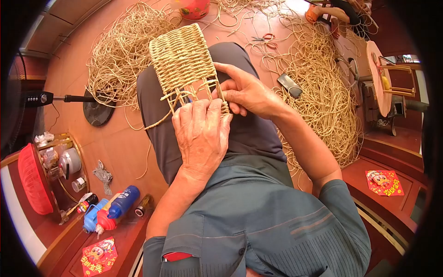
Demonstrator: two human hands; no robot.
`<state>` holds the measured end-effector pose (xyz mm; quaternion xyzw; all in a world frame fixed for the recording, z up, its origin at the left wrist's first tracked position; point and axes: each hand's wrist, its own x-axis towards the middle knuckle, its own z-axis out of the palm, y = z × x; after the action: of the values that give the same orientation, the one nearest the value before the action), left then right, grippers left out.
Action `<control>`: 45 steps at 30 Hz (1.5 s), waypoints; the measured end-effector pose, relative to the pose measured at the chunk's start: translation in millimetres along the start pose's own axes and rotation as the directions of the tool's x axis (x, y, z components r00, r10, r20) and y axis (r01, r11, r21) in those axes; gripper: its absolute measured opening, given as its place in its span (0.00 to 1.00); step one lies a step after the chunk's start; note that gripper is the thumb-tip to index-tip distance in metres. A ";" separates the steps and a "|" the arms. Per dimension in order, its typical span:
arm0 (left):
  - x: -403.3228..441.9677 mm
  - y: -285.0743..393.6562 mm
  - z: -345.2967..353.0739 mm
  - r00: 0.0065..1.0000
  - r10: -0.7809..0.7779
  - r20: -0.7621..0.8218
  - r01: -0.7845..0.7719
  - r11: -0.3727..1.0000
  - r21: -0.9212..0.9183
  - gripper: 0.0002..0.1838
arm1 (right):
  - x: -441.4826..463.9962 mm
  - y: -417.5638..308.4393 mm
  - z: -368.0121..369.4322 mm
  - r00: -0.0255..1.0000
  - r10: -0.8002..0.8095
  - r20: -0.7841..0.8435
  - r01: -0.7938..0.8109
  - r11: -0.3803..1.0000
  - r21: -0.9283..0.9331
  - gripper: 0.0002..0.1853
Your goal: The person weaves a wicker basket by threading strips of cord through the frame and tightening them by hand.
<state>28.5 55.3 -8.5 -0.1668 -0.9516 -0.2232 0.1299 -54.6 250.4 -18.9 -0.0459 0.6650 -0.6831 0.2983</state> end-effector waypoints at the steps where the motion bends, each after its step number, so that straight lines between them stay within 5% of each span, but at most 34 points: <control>1: 0.0 0.1 -0.7 1.000 -0.004 0.001 0.004 1.000 -0.001 0.26 | 1.1 1.2 -0.6 1.000 -0.003 0.018 0.003 1.000 0.015 0.41; 7: -6.2 -5.4 3.6 0.997 0.000 -0.072 -0.004 0.999 -0.053 0.24 | -13.4 16.3 19.5 0.943 -0.152 -0.296 0.100 0.978 -0.184 0.35; 11: -10.6 -4.7 3.5 0.990 -0.015 -0.137 0.006 0.998 -0.064 0.24 | -22.7 16.5 19.0 0.948 0.059 -0.314 0.096 0.884 0.457 0.28; 15: -4.7 -0.7 7.4 0.985 0.020 -0.169 -0.033 0.996 -0.080 0.21 | -24.1 11.4 13.9 0.964 0.125 -0.236 0.061 0.758 0.649 0.25; 26: 29.8 18.7 44.6 0.986 0.103 -0.134 -0.084 0.987 0.138 0.06 | -36.6 14.0 -31.7 0.979 0.162 -0.128 -0.031 0.728 0.685 0.18; 30: 28.9 15.5 41.0 0.978 0.116 -0.173 -0.089 0.984 0.156 0.04 | -38.7 36.8 -78.6 0.953 0.179 -0.246 0.058 0.686 0.725 0.18; 34: 29.3 9.8 44.2 0.967 0.143 -0.211 -0.112 0.982 0.153 0.05 | -75.8 69.4 -201.1 0.800 0.188 -0.570 0.251 0.758 0.602 0.13; 37: 27.5 6.3 41.0 0.973 0.126 -0.195 -0.115 0.991 0.069 0.05 | -101.2 49.2 -249.7 0.578 0.276 -0.768 0.165 0.882 0.442 0.15; 38: 26.6 4.4 39.9 0.971 0.099 -0.220 -0.104 0.995 -0.010 0.04 | -114.7 51.3 -283.6 0.561 0.177 -0.809 0.259 0.891 0.374 0.17; 41: 25.2 -3.5 35.3 0.964 0.000 -0.265 -0.060 0.974 -0.219 0.05 | -161.2 42.0 -382.8 0.426 0.222 -0.877 0.469 0.775 0.424 0.13; 43: 20.9 -7.5 27.5 0.961 -0.085 -0.263 -0.005 0.947 -0.322 0.06 | -180.0 24.5 -382.9 0.571 0.078 -0.818 0.445 0.807 0.388 0.05; 45: 17.8 -10.9 20.4 0.955 -0.133 -0.264 0.049 0.951 -0.304 0.05 | -162.0 11.7 -321.3 0.428 0.001 -0.904 0.124 0.991 0.060 0.16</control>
<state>4.6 60.3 -24.6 -0.1065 -0.8863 -0.3895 0.2269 -65.7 610.1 -11.5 0.3190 0.6782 -0.6500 -0.1255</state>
